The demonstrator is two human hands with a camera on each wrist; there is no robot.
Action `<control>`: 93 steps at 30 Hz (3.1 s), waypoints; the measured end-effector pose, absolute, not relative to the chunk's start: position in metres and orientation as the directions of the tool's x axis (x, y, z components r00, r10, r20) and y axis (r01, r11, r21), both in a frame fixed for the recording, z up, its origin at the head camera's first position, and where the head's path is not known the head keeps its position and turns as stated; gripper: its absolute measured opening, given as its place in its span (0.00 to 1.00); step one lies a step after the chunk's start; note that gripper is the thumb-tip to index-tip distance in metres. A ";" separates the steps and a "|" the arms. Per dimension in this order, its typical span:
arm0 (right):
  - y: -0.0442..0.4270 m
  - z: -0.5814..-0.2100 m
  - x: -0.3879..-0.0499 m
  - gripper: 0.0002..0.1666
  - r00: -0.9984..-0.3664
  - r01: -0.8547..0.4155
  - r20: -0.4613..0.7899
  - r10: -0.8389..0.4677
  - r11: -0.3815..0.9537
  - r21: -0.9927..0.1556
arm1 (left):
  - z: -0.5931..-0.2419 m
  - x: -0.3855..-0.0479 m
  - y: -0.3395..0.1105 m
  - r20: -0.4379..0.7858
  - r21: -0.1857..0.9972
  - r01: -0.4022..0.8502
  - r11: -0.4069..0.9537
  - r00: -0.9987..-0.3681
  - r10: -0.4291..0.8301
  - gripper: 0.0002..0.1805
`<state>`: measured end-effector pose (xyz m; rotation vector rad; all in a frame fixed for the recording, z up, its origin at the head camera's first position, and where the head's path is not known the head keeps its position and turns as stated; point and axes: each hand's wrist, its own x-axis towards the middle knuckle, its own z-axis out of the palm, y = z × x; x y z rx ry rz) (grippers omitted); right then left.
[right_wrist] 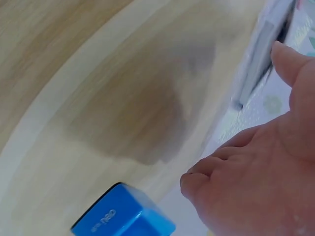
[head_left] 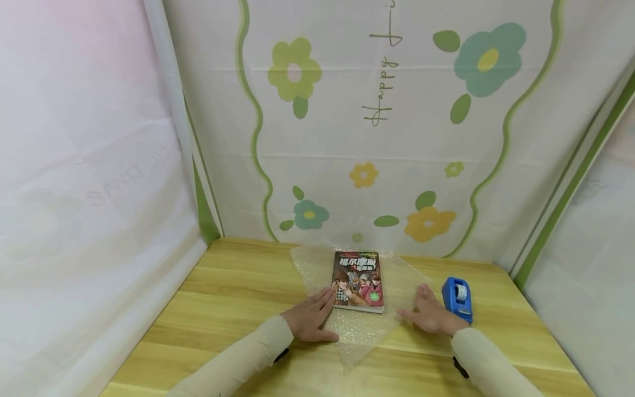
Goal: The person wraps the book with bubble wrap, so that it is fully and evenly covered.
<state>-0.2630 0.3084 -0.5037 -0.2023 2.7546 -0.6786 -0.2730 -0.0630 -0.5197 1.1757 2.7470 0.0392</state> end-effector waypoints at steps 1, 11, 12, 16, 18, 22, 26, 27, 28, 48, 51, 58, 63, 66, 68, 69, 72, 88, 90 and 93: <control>0.310 -0.503 -0.263 0.67 -0.946 -0.056 -0.251 -0.203 0.869 -0.492 | -0.520 -0.273 -0.063 -0.132 0.084 0.717 0.691 -0.680 0.721 0.58; 0.323 -0.487 -0.263 0.68 -0.947 0.138 -0.300 -0.116 0.695 -0.706 | -0.517 -0.273 -0.063 -0.114 0.051 0.728 0.684 -0.676 0.728 0.57; 0.324 -0.486 -0.264 0.68 -0.949 0.154 -0.297 -0.105 0.668 -0.728 | -0.517 -0.273 -0.063 -0.114 0.047 0.727 0.685 -0.677 0.727 0.57; 0.326 -0.485 -0.269 0.57 -0.963 0.198 -0.264 -0.058 0.514 -0.835 | -0.514 -0.272 -0.063 -0.114 0.030 0.727 0.686 -0.679 0.725 0.56; 0.327 -0.486 -0.272 0.46 -0.961 0.238 -0.271 -0.049 0.349 -0.906 | -0.514 -0.272 -0.062 -0.110 0.019 0.729 0.684 -0.679 0.726 0.56; 0.327 -0.491 -0.277 0.35 -0.958 0.285 -0.282 -0.056 -0.060 -0.957 | -0.513 -0.273 -0.061 -0.101 -0.001 0.737 0.676 -0.673 0.733 0.55; 0.325 -0.502 -0.279 0.40 -0.955 0.296 -0.292 -0.058 -0.275 -0.915 | -0.516 -0.274 -0.061 -0.095 -0.018 0.743 0.669 -0.667 0.739 0.55; 0.324 -0.505 -0.279 0.42 -0.954 0.298 -0.293 -0.062 -0.305 -0.904 | -0.517 -0.274 -0.061 -0.095 -0.023 0.743 0.669 -0.667 0.739 0.56; 0.323 -0.507 -0.279 0.44 -0.953 0.299 -0.293 -0.069 -0.332 -0.894 | -0.518 -0.274 -0.061 -0.093 -0.029 0.743 0.669 -0.668 0.738 0.56; 0.297 -0.521 -0.301 0.49 -0.951 0.304 -0.208 -0.229 -0.561 -0.770 | -0.517 -0.273 -0.062 -0.112 -0.017 0.743 0.669 -0.666 0.737 0.56; 0.291 -0.522 -0.306 0.49 -0.946 0.315 -0.206 -0.251 -0.551 -0.773 | -0.515 -0.272 -0.061 -0.119 -0.021 0.736 0.677 -0.674 0.729 0.56; 0.279 -0.522 -0.315 0.46 -0.944 0.317 -0.199 -0.264 -0.549 -0.774 | -0.518 -0.274 -0.060 -0.126 -0.036 0.723 0.690 -0.688 0.714 0.56; 0.273 -0.524 -0.319 0.45 -0.945 0.308 -0.189 -0.266 -0.532 -0.789 | -0.519 -0.274 -0.060 -0.129 -0.031 0.722 0.691 -0.688 0.714 0.57; 0.271 -0.525 -0.321 0.45 -0.946 0.304 -0.187 -0.265 -0.521 -0.798 | -0.519 -0.274 -0.060 -0.125 -0.033 0.724 0.689 -0.686 0.716 0.57; 0.268 -0.526 -0.323 0.45 -0.947 0.301 -0.186 -0.263 -0.517 -0.801 | -0.519 -0.274 -0.060 -0.133 -0.028 0.723 0.690 -0.687 0.714 0.56; 0.267 -0.527 -0.324 0.45 -0.948 0.298 -0.184 -0.261 -0.518 -0.802 | -0.518 -0.274 -0.060 -0.133 -0.026 0.722 0.691 -0.688 0.714 0.56; 0.264 -0.528 -0.326 0.45 -0.951 0.294 -0.186 -0.247 -0.533 -0.793 | -0.516 -0.274 -0.060 -0.139 -0.021 0.719 0.695 -0.690 0.710 0.56; 0.249 -0.528 -0.318 0.39 -0.966 0.219 -0.127 -0.227 -0.446 -0.868 | -0.515 -0.271 -0.062 -0.122 -0.022 0.728 0.686 -0.683 0.721 0.56; 0.246 -0.528 -0.319 0.37 -0.972 0.199 -0.124 -0.201 -0.412 -0.889 | -0.514 -0.271 -0.062 -0.121 -0.025 0.728 0.685 -0.683 0.721 0.56; 0.241 -0.528 -0.320 0.36 -0.979 0.187 -0.150 -0.136 -0.315 -0.931 | -0.514 -0.271 -0.062 -0.121 -0.023 0.728 0.685 -0.682 0.721 0.56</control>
